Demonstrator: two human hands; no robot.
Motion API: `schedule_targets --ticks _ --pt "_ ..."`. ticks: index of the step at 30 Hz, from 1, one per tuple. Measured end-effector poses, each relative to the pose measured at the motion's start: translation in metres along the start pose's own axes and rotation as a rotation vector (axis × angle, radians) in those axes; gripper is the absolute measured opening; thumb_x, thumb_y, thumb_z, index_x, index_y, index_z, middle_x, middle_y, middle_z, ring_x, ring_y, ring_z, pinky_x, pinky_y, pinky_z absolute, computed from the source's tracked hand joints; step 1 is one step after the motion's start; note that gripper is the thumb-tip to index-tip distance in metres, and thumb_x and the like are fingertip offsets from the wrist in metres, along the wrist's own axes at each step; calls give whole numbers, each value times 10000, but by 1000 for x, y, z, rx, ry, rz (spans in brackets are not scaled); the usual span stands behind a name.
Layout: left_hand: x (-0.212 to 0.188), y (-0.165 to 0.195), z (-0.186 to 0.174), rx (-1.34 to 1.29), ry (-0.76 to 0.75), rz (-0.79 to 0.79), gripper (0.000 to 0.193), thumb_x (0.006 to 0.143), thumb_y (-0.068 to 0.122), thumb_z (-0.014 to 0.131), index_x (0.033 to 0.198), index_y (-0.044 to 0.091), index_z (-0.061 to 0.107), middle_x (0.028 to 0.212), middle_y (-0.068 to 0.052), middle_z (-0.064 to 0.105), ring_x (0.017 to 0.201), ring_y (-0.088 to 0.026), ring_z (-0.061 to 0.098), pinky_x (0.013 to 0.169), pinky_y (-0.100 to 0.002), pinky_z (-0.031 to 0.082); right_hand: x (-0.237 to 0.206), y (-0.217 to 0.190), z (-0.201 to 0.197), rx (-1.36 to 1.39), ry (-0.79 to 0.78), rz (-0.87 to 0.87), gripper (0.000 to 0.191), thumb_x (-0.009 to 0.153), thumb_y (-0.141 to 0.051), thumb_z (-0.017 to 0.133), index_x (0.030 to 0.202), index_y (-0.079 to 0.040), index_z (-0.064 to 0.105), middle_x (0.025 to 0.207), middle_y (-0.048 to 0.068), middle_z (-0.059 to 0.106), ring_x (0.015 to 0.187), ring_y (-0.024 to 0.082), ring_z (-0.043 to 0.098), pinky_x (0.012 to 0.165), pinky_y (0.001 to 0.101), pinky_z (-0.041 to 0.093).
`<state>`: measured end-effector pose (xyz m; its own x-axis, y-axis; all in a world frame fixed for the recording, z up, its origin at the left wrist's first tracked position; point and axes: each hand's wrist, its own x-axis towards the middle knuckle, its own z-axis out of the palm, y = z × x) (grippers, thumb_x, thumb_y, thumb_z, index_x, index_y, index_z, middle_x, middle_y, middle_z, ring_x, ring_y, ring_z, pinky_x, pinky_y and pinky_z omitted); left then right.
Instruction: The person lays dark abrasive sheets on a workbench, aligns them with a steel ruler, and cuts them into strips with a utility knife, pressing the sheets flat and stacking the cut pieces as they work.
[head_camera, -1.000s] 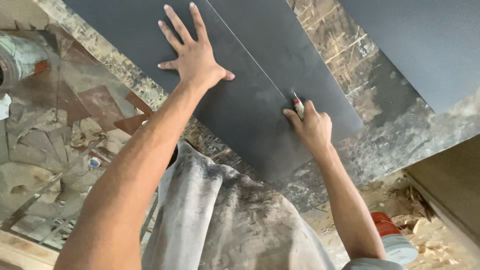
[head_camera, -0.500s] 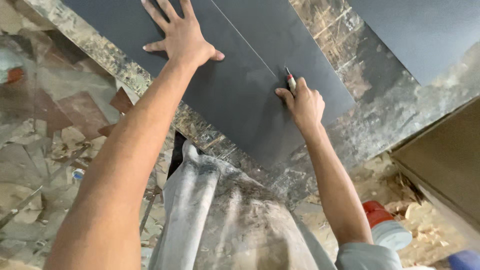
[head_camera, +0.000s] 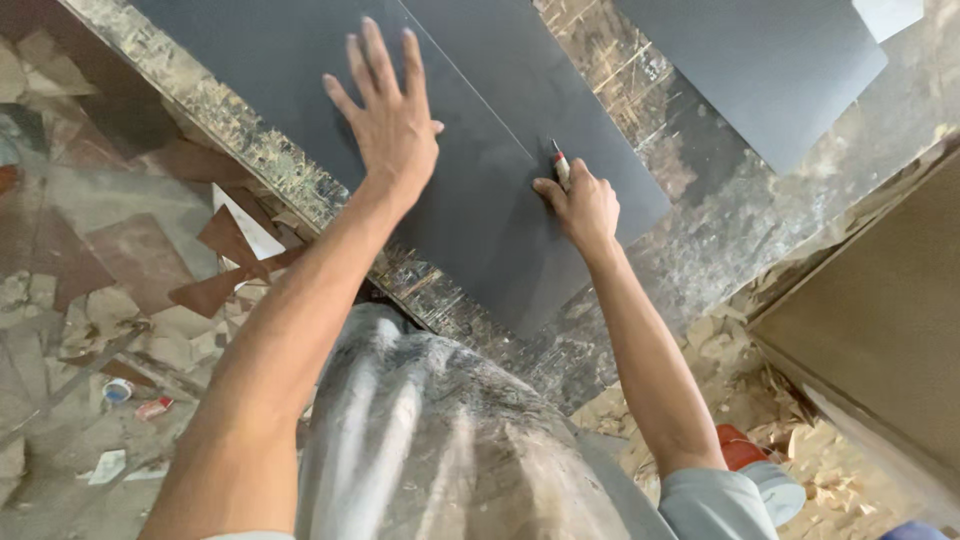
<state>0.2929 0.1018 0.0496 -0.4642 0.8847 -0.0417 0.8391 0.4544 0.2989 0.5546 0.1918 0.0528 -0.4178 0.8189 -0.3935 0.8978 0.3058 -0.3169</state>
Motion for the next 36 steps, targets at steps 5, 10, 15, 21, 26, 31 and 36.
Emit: schedule_targets --ticks 5,10,15,21,26,31,36 --pt "-82 94 1 -60 -401 192 1040 761 434 864 1517 -47 336 1310 -266 495 1147 -380 523 908 -541 459 0 4 5 39 24 -64 547 908 -567 726 951 -36 605 735 218 694 723 458 682 630 547 517" --pt "-106 139 15 2 -598 5 1390 581 498 961 1596 -80 208 1268 -195 499 1133 -342 524 823 -525 524 2 7 7 50 23 -97 526 939 -552 707 940 -38 596 771 238 705 754 478 682 646 569 526" --pt "-100 155 24 170 -564 -105 1498 471 525 999 1587 -35 172 1280 -190 475 1134 -352 502 801 -568 522 7 9 7 112 -22 -158 496 952 -537 677 960 -49 591 785 260 706 765 502 680 659 591 523" --pt "-106 164 35 280 -511 -158 1492 467 505 1003 1579 20 134 1550 -225 252 1418 -453 307 927 -765 465 12 26 11 131 -46 -312 496 997 -523 607 976 -28 574 835 290 709 806 536 664 692 613 515" --pt "-109 164 31 110 -562 -246 1480 510 375 1018 1647 151 97 1641 -303 -37 1505 -538 66 882 -859 430 14 38 6 118 -125 -382 426 1122 -421 428 1007 -42 584 836 327 682 824 555 656 723 626 509" --pt "-109 164 32 36 -522 -246 1475 499 307 1025 1658 189 120 1635 -304 -88 1509 -555 16 856 -893 410 16 29 -1 -77 -118 -508 434 1135 -378 425 963 -5 563 763 298 679 710 515 679 610 586 540" --pt "-113 163 35 47 -494 -218 1446 530 300 1016 1670 173 135 1635 -318 -101 1517 -564 -7 838 -902 414 17 26 -3 -212 -101 -571 420 1133 -364 444 942 -13 573 741 266 698 672 470 699 572 544 558"
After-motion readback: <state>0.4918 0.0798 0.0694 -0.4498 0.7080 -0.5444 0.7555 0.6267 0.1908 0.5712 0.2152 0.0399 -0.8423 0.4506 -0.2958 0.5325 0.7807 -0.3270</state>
